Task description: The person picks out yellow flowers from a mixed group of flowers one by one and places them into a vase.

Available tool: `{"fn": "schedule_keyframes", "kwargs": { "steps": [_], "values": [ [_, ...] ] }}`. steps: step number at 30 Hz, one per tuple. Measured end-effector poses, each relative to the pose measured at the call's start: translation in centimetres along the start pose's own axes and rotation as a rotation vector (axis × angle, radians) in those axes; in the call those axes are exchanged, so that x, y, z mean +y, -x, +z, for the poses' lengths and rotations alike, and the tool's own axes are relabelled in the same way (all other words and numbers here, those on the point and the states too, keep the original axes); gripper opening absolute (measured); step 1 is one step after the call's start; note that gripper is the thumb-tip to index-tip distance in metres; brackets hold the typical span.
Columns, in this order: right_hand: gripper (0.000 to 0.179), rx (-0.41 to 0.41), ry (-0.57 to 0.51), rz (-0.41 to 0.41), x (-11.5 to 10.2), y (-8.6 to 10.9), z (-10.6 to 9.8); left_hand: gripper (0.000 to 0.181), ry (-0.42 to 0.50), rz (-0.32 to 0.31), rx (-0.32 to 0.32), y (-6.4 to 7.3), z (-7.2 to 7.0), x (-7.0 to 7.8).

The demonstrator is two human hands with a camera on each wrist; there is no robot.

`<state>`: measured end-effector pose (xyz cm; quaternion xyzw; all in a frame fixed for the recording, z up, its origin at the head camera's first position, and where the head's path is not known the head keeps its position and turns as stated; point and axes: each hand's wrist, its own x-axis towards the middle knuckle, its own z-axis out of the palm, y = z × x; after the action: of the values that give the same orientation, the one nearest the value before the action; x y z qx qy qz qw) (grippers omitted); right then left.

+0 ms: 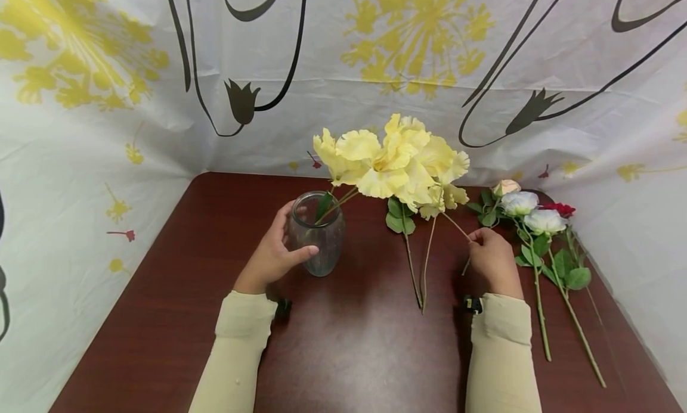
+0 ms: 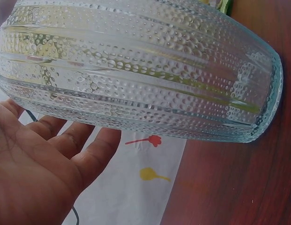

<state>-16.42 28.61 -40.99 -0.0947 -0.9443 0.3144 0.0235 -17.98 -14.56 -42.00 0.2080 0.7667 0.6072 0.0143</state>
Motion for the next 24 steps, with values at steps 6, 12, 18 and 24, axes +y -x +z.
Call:
{"fn": "schedule_keyframes", "kwargs": {
  "steps": [6, 12, 18, 24],
  "values": [
    [0.024, -0.039, 0.015, 0.017, 0.7, -0.4, 0.4, 0.092, 0.003, -0.001, -0.002, 0.0, 0.0, 0.0],
    [0.026, 0.030, -0.020, 0.002, -0.2, -0.5, 0.8, 0.096, 0.019, -0.010, -0.009, 0.0, 0.0, 0.0],
    [0.028, 0.075, -0.044, -0.048, -2.1, -0.7, 2.4, 0.095, 0.019, -0.005, -0.008, 0.0, 0.0, 0.0],
    [0.034, -0.081, -0.067, -0.066, -2.8, -1.2, 4.4, 0.091, -0.003, 0.008, -0.006, 0.0, -0.1, 0.0]
  ]
}}
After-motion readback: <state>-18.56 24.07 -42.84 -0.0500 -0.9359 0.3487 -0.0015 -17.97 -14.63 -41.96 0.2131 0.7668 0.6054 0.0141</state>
